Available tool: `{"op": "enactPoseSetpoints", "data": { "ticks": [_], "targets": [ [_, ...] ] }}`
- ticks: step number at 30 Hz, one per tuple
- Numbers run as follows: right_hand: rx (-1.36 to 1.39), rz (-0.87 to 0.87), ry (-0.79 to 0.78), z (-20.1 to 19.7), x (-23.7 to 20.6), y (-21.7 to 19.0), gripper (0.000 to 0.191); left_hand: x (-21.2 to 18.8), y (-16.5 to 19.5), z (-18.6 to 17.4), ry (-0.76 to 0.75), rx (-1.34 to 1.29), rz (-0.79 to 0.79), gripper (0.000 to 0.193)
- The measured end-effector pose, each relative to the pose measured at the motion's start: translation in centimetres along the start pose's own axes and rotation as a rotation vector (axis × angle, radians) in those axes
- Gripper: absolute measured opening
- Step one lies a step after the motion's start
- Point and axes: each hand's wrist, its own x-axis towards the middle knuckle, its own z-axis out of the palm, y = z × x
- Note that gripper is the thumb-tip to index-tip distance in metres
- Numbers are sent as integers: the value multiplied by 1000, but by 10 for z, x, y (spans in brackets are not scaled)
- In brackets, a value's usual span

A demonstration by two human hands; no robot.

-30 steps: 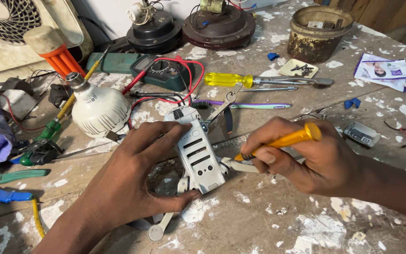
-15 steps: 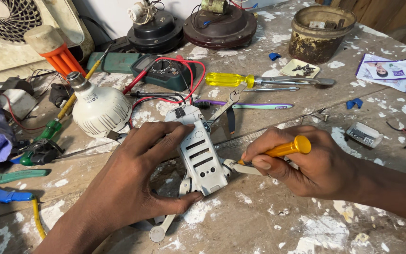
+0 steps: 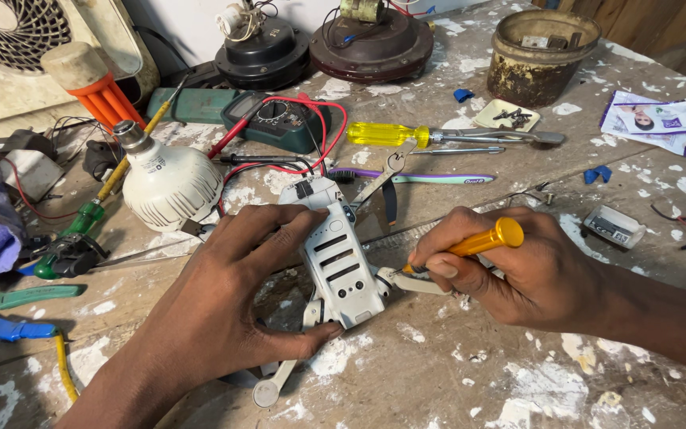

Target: The person plugs a power adapter into a power strip and connects it to a white LED emergency light, pressing its buttons and turning it over to test it. They then set the light down, pick up a small drone, brush its body with a toothbrush, and pry at its parts with a screwdriver.

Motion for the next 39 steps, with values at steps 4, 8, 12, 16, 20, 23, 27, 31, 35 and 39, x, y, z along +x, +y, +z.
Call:
{"op": "enactPoseSetpoints", "data": {
  "ticks": [4,8,12,16,20,23,27,31,35,39],
  "targets": [
    [-26,-66,-29,-3,5,-1,16,1,-1,1,7,3,12,97],
    [-25,-129,-24,-4,12,-8,12,0,1,-2,3,3,5,97],
    [2,-38,-28,-8,19,-15,10,0,2,-3,-9,-2,-11,97],
    [23,-21,18,-9,23,-22,12,0,1,-2,-8,-10,-31,97],
    [128,27,2,-11,24,-27,14,-1,1,-1,-5,-10,-31,96],
    [128,59,-3,-11,25,-26,19,-1,1,0,-2,-8,-39,96],
    [123,95,15,-12,25,-26,23,0,2,1,1,-14,-68,96],
    [108,75,41,-12,26,-29,20,1,2,1,6,-5,-55,96],
    [140,36,-4,-12,25,-30,24,1,2,0,11,8,-19,97],
    [161,66,8,-8,22,-27,27,0,2,0,2,-4,-22,97]
  ]
}}
